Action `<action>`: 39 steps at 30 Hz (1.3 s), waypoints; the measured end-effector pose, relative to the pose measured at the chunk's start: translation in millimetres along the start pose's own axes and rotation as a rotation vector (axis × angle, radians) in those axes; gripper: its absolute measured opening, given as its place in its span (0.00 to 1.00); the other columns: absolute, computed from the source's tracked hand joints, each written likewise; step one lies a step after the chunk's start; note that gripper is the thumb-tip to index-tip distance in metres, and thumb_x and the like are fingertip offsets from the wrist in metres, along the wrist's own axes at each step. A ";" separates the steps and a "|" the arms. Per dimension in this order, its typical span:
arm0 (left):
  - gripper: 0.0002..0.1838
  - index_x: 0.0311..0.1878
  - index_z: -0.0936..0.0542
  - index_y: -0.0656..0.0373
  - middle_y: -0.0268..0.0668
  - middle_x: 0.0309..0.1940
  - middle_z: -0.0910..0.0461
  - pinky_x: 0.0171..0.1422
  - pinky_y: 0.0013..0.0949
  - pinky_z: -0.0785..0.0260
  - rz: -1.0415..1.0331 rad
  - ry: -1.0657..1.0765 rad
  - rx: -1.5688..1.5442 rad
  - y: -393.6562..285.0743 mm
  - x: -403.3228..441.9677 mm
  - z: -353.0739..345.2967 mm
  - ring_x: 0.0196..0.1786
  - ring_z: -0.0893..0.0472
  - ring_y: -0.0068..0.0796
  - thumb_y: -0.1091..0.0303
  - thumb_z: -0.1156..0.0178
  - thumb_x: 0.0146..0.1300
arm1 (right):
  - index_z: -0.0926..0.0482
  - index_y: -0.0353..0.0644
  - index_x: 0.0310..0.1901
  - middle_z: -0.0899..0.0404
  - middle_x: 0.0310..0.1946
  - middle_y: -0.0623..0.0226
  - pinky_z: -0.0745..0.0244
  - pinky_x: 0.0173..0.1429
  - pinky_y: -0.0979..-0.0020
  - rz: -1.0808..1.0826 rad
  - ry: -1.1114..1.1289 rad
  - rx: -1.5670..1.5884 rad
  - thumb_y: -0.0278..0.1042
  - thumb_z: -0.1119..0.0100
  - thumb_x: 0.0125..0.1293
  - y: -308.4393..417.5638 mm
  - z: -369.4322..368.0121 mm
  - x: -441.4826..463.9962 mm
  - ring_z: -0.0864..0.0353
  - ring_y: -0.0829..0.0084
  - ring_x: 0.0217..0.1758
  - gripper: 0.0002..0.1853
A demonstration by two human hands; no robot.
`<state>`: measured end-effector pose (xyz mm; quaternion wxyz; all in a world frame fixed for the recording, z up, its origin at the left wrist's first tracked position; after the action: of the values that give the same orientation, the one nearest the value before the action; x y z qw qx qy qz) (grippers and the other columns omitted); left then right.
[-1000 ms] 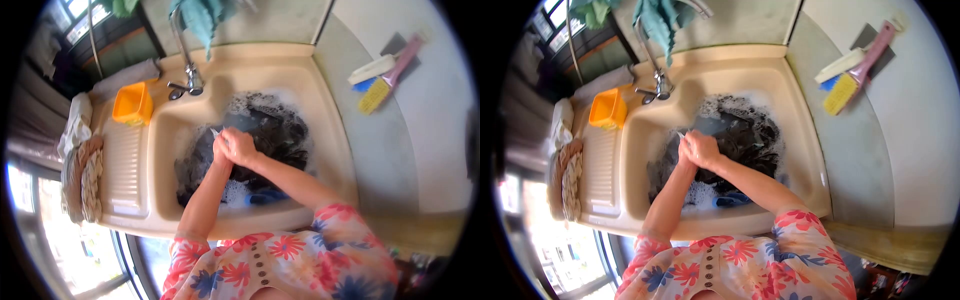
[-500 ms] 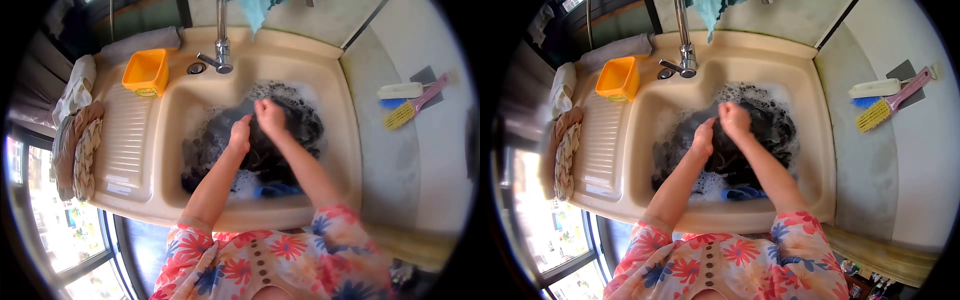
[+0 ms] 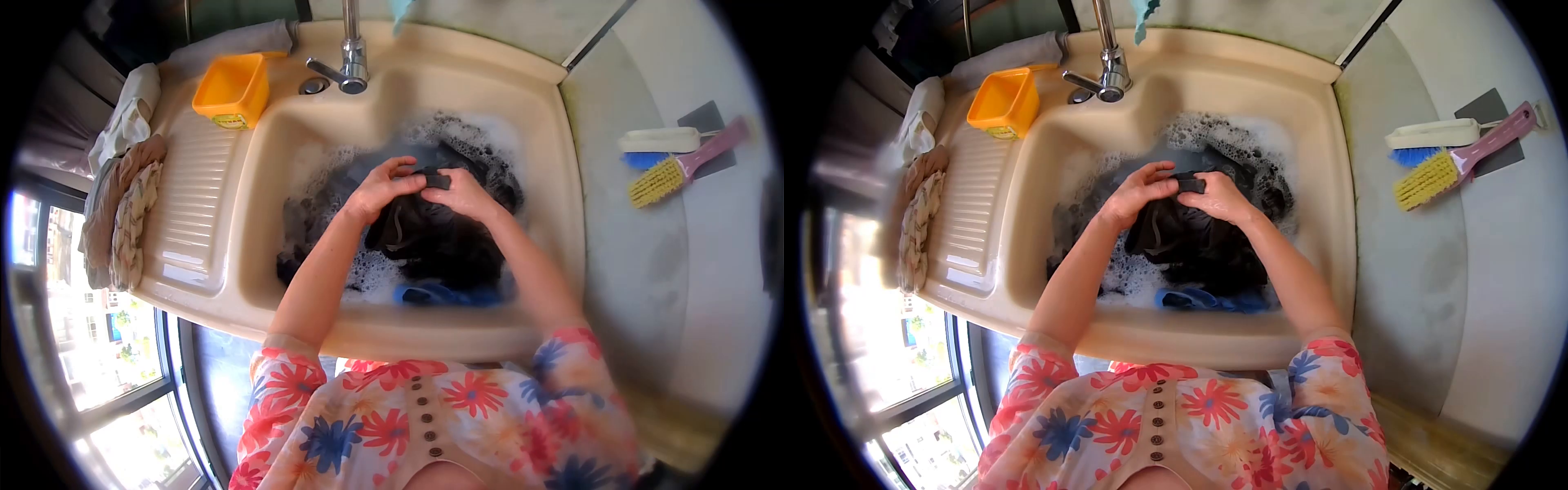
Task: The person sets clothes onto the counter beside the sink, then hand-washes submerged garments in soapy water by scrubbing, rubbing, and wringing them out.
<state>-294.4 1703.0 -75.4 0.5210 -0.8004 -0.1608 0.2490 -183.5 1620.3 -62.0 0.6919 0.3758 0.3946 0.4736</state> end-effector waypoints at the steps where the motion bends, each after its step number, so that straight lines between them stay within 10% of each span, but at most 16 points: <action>1: 0.26 0.49 0.26 0.66 0.40 0.38 0.22 0.48 0.32 0.30 -0.030 0.012 0.279 0.3 0.3 2.4 0.44 0.23 0.33 0.58 0.35 0.52 | 0.23 0.30 0.38 0.20 0.28 0.62 0.27 0.42 0.73 -0.009 -0.052 0.065 0.38 0.34 0.49 -6.1 13.9 -0.8 0.22 0.71 0.33 0.20; 4: 0.20 0.44 0.23 0.64 0.37 0.32 0.21 0.44 0.29 0.31 -0.085 -0.045 0.975 -5.9 -9.7 4.0 0.39 0.22 0.28 0.64 0.33 0.48 | 0.24 0.27 0.38 0.21 0.30 0.66 0.27 0.39 0.75 -0.084 -0.151 0.321 0.31 0.36 0.51 24.7 48.2 -16.3 0.23 0.77 0.33 0.16; 7: 0.16 0.38 0.20 0.63 0.35 0.27 0.20 0.42 0.26 0.33 0.212 -0.091 0.417 -2.8 -14.7 11.8 0.32 0.24 0.24 0.64 0.34 0.47 | 0.23 0.31 0.39 0.21 0.32 0.67 0.26 0.39 0.75 0.006 -0.133 0.554 0.26 0.40 0.54 32.9 71.4 -11.4 0.23 0.78 0.33 0.11; 11: 0.08 0.31 0.21 0.64 0.32 0.24 0.22 0.40 0.25 0.34 -0.107 -0.158 -0.100 -33.5 -15.1 0.2 0.30 0.25 0.22 0.72 0.36 0.47 | 0.25 0.32 0.44 0.21 0.36 0.67 0.27 0.43 0.74 -0.023 -0.085 0.659 0.26 0.39 0.54 27.7 76.2 -8.6 0.23 0.77 0.37 0.15; 18: 0.08 0.37 0.24 0.67 0.40 0.34 0.21 0.46 0.33 0.30 0.068 -0.242 -0.826 13.9 0.9 5.2 0.38 0.22 0.33 0.74 0.46 0.56 | 0.31 0.36 0.54 0.23 0.43 0.66 0.29 0.50 0.73 -0.090 -0.046 0.661 0.26 0.39 0.55 8.0 53.5 6.4 0.25 0.76 0.45 0.23; 21: 0.08 0.38 0.24 0.63 0.39 0.33 0.21 0.45 0.35 0.29 0.012 -0.343 -0.823 18.7 9.7 13.0 0.38 0.23 0.33 0.70 0.48 0.61 | 0.27 0.39 0.51 0.22 0.39 0.67 0.28 0.47 0.73 0.141 -0.070 0.519 0.30 0.39 0.55 23.2 26.9 18.4 0.22 0.72 0.41 0.20; 23: 0.09 0.36 0.25 0.58 0.38 0.33 0.22 0.43 0.38 0.29 0.029 -0.390 -0.872 55.8 20.9 30.7 0.37 0.23 0.34 0.63 0.50 0.64 | 0.23 0.40 0.41 0.22 0.35 0.64 0.27 0.41 0.69 0.479 -0.283 -0.298 0.36 0.39 0.56 86.4 -7.9 -7.5 0.22 0.63 0.38 0.13; 25: 0.13 0.35 0.26 0.58 0.39 0.34 0.23 0.44 0.39 0.29 0.035 0.247 -1.230 58.0 15.6 6.6 0.37 0.23 0.35 0.59 0.52 0.65 | 0.22 0.40 0.35 0.23 0.35 0.54 0.27 0.39 0.64 0.460 -0.321 -0.310 0.37 0.38 0.54 91.4 -50.9 -19.6 0.23 0.53 0.36 0.11; 26: 0.15 0.35 0.25 0.59 0.41 0.35 0.23 0.44 0.39 0.30 0.041 0.108 -1.092 42.1 3.2 -2.3 0.38 0.24 0.36 0.57 0.54 0.65 | 0.23 0.39 0.35 0.23 0.32 0.52 0.28 0.37 0.61 0.413 -0.419 -0.232 0.40 0.39 0.55 79.9 -43.2 -9.9 0.24 0.50 0.35 0.12; 27: 0.16 0.35 0.24 0.61 0.42 0.33 0.23 0.45 0.37 0.30 0.062 -0.508 -0.882 48.1 -3.6 9.6 0.38 0.24 0.37 0.59 0.55 0.65 | 0.23 0.38 0.34 0.23 0.30 0.50 0.28 0.36 0.59 0.369 -0.515 -0.150 0.43 0.41 0.56 65.6 -35.0 7.4 0.24 0.48 0.34 0.15; 30: 0.13 0.42 0.25 0.62 0.37 0.38 0.24 0.45 0.34 0.30 0.135 -0.590 -0.594 48.8 5.8 6.9 0.41 0.24 0.31 0.65 0.56 0.65 | 0.24 0.38 0.30 0.23 0.26 0.48 0.30 0.36 0.54 0.074 -0.460 -0.421 0.52 0.52 0.63 18.9 -7.1 45.3 0.24 0.47 0.33 0.21; 39: 0.25 0.48 0.25 0.64 0.37 0.40 0.23 0.49 0.29 0.33 -0.008 -0.085 0.425 15.5 4.4 -11.7 0.42 0.25 0.25 0.61 0.33 0.48 | 0.23 0.33 0.31 0.24 0.21 0.54 0.29 0.37 0.63 -0.048 -0.016 -0.192 0.55 0.45 0.59 5.9 6.0 26.6 0.21 0.56 0.30 0.25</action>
<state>-284.2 1690.2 -86.6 0.6720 -0.6606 -0.1294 0.3087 -173.8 1646.3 -59.4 0.7389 0.3020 0.3508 0.4897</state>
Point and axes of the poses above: each hand's wrist, its own x-axis towards the middle knuckle, its own z-axis out of the back of the hand, y = z × x, the point moved 7 cm from there along x, towards the middle knuckle
